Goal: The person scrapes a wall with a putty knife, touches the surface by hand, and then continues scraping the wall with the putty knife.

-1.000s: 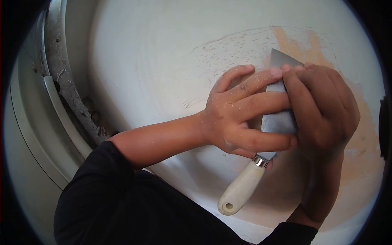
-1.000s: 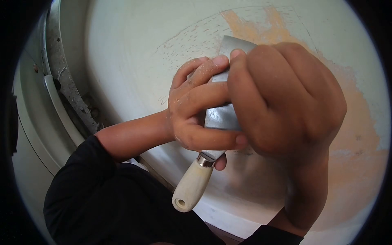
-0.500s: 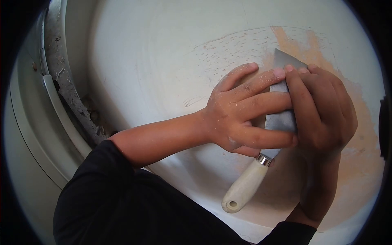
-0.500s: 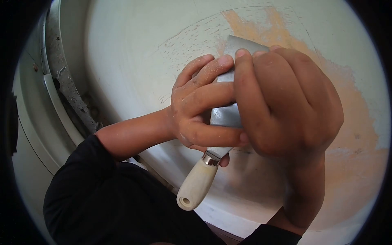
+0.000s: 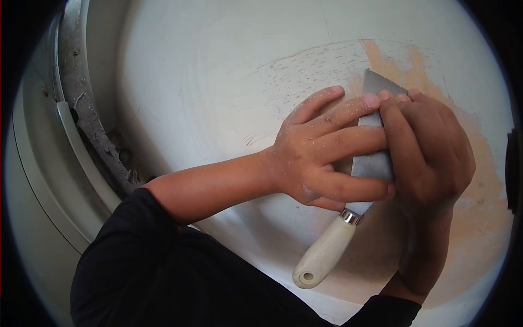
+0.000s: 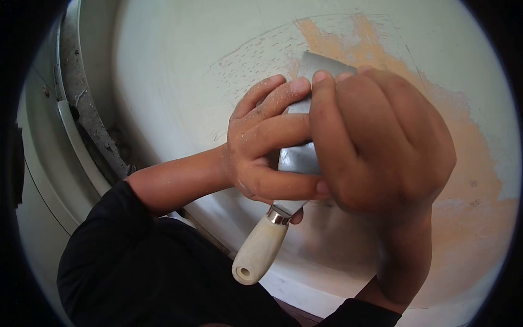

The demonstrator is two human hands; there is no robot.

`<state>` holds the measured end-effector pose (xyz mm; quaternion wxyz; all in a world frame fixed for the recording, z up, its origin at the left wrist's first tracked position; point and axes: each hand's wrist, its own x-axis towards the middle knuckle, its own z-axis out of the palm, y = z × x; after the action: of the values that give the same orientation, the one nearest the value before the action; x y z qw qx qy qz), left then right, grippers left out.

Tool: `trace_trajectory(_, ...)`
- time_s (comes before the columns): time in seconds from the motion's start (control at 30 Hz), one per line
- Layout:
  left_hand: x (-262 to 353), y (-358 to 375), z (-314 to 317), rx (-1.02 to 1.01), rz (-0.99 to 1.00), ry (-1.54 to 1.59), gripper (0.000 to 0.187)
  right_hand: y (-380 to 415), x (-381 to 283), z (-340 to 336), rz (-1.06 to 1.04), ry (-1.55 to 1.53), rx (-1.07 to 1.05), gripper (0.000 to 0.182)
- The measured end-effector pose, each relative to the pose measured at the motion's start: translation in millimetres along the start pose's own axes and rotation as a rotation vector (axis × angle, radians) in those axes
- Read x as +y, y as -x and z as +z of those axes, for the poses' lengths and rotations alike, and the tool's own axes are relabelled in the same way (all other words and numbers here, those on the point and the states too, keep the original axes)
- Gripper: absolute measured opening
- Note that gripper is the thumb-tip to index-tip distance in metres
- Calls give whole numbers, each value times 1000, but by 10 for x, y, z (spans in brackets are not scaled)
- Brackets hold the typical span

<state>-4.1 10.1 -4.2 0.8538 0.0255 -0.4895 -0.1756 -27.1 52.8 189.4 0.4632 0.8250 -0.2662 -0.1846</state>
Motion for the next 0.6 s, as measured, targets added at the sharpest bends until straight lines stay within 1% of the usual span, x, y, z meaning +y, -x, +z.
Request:
trace_trajectory(0.23, -12, 8, 7, -9, 8, -21, 28, 28, 16, 30, -32, 15, 39, 29)
trace_trajectory(0.33, -20, 21, -24, 5, 21, -35, 30, -9, 19, 34, -59, 1, -17, 29)
trace_trajectory(0.43, 1, 0, 14, 3, -28, 36, 29, 35, 36, 48, -52, 20, 60, 29)
trace_trajectory(0.53, -16, 2, -2, 9, 11, -18, 29, -19, 41, 14, -65, 3, -16, 29)
trace_trajectory(0.6, -26, -22, -8, 12, -5, -3, 28, 1, 47, 54, -58, 5, 30, 28)
